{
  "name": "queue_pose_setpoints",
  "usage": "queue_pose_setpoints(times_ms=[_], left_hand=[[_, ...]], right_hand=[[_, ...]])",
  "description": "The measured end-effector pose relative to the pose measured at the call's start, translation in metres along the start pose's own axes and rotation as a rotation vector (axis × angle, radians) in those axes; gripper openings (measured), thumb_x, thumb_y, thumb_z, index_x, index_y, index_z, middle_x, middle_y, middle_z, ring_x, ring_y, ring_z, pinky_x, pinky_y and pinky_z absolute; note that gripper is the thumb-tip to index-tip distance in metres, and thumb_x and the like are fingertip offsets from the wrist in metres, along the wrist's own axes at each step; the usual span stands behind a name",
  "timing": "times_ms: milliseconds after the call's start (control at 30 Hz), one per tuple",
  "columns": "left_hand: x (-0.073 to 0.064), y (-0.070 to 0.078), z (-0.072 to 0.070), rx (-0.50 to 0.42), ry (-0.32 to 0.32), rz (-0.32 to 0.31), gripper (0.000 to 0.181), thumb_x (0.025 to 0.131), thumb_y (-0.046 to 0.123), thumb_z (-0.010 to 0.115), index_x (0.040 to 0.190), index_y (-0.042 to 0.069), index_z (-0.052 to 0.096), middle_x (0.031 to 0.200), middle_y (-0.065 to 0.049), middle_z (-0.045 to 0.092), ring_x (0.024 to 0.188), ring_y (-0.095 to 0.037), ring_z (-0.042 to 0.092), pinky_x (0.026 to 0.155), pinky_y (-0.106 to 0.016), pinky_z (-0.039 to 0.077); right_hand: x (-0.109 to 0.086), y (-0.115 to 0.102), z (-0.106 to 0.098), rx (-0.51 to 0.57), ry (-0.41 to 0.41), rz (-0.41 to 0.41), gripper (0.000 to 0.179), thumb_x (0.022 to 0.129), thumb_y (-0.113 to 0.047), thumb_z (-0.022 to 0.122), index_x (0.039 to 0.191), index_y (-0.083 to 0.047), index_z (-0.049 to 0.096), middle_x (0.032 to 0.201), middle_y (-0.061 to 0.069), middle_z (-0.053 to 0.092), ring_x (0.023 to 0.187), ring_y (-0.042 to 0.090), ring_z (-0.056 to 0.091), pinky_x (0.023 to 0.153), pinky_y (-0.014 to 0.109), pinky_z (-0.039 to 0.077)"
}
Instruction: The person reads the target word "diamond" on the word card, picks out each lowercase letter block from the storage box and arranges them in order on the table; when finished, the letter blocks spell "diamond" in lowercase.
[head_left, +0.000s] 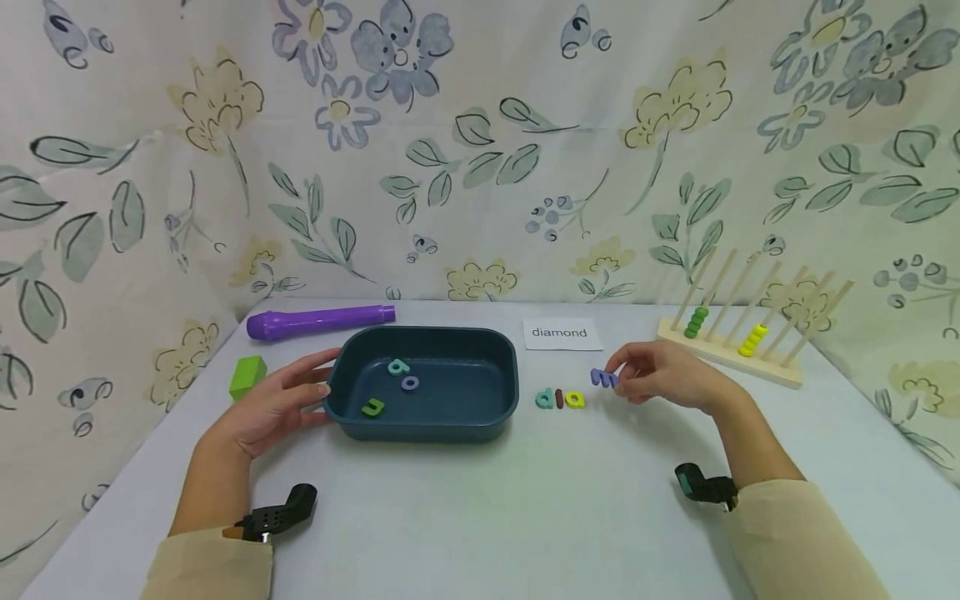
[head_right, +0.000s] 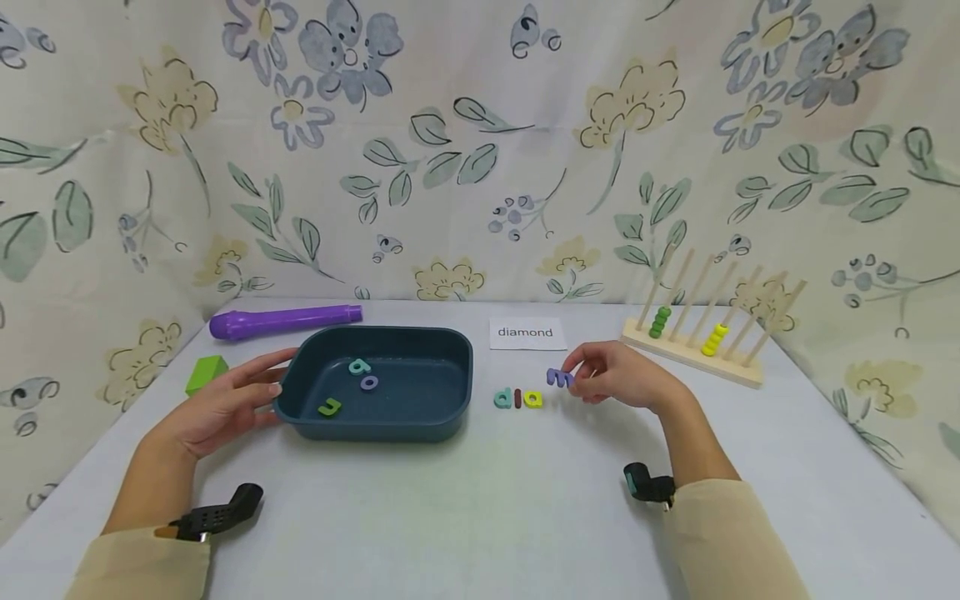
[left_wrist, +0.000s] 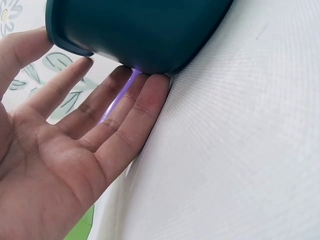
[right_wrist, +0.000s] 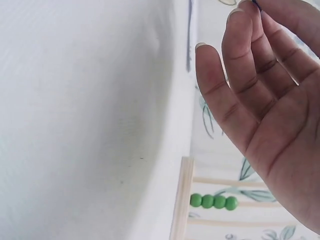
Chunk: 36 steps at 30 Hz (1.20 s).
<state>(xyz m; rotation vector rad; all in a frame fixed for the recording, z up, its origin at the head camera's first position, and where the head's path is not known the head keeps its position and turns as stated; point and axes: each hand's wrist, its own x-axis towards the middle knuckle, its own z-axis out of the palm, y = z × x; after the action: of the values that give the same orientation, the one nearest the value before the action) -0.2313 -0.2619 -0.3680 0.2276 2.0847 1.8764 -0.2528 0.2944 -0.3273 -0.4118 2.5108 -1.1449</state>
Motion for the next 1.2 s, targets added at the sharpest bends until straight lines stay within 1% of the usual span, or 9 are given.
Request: queue_pose_setpoints(times_ms=[167,467,700,967,1200], left_hand=[[0.001,-0.001,-0.001,-0.007,-0.001,-0.006,0.067,0.104,0.021,0.060,0.164,0.018,0.030,0.163,-0.021,0.030,0.120,-0.009,0.063,0.099,-0.039,0.059],[0.001,0.000,0.000,-0.011,0.005,-0.015,0.067,0.104,0.022,0.061,0.164,0.020,0.030,0.166,-0.021,0.027,0.120,-0.008,0.064,0.099,-0.040,0.059],[0.001,-0.001,-0.001,-0.014,0.000,-0.014,0.067,0.104,0.021,0.060,0.164,0.019,0.030,0.165,-0.020,0.028,0.121,-0.009,0.063,0.099,-0.039,0.059],[0.000,-0.001,-0.002,-0.014,-0.005,-0.006,0.066,0.105,0.020,0.060,0.164,0.019,0.030,0.165,-0.020,0.028,0.121,-0.008,0.063,0.099,-0.038,0.059],[0.001,0.000,-0.001,-0.003,-0.007,-0.007,0.067,0.105,0.022,0.060,0.164,0.018,0.029,0.167,-0.021,0.026,0.121,-0.007,0.063,0.099,-0.039,0.059]], right_hand=[[0.006,0.005,0.005,-0.019,-0.034,0.040,0.032,0.094,-0.016,0.073,0.122,-0.003,0.064,0.093,0.010,0.062,0.085,0.024,0.063,0.077,0.033,0.059],[0.013,0.008,0.011,-0.087,-0.100,0.079,0.030,0.093,-0.014,0.072,0.121,-0.004,0.065,0.089,0.007,0.061,0.082,0.022,0.058,0.074,0.033,0.053],[0.021,0.009,0.013,-0.149,-0.113,0.111,0.027,0.091,-0.012,0.073,0.117,-0.007,0.067,0.086,0.006,0.059,0.079,0.021,0.056,0.073,0.033,0.048],[0.025,0.004,0.014,-0.201,-0.120,0.135,0.025,0.089,-0.010,0.074,0.114,-0.008,0.068,0.087,0.006,0.059,0.079,0.020,0.056,0.072,0.032,0.047],[0.026,0.002,0.013,-0.222,-0.132,0.162,0.027,0.089,-0.012,0.074,0.115,-0.009,0.068,0.090,0.006,0.059,0.081,0.020,0.056,0.072,0.031,0.047]])
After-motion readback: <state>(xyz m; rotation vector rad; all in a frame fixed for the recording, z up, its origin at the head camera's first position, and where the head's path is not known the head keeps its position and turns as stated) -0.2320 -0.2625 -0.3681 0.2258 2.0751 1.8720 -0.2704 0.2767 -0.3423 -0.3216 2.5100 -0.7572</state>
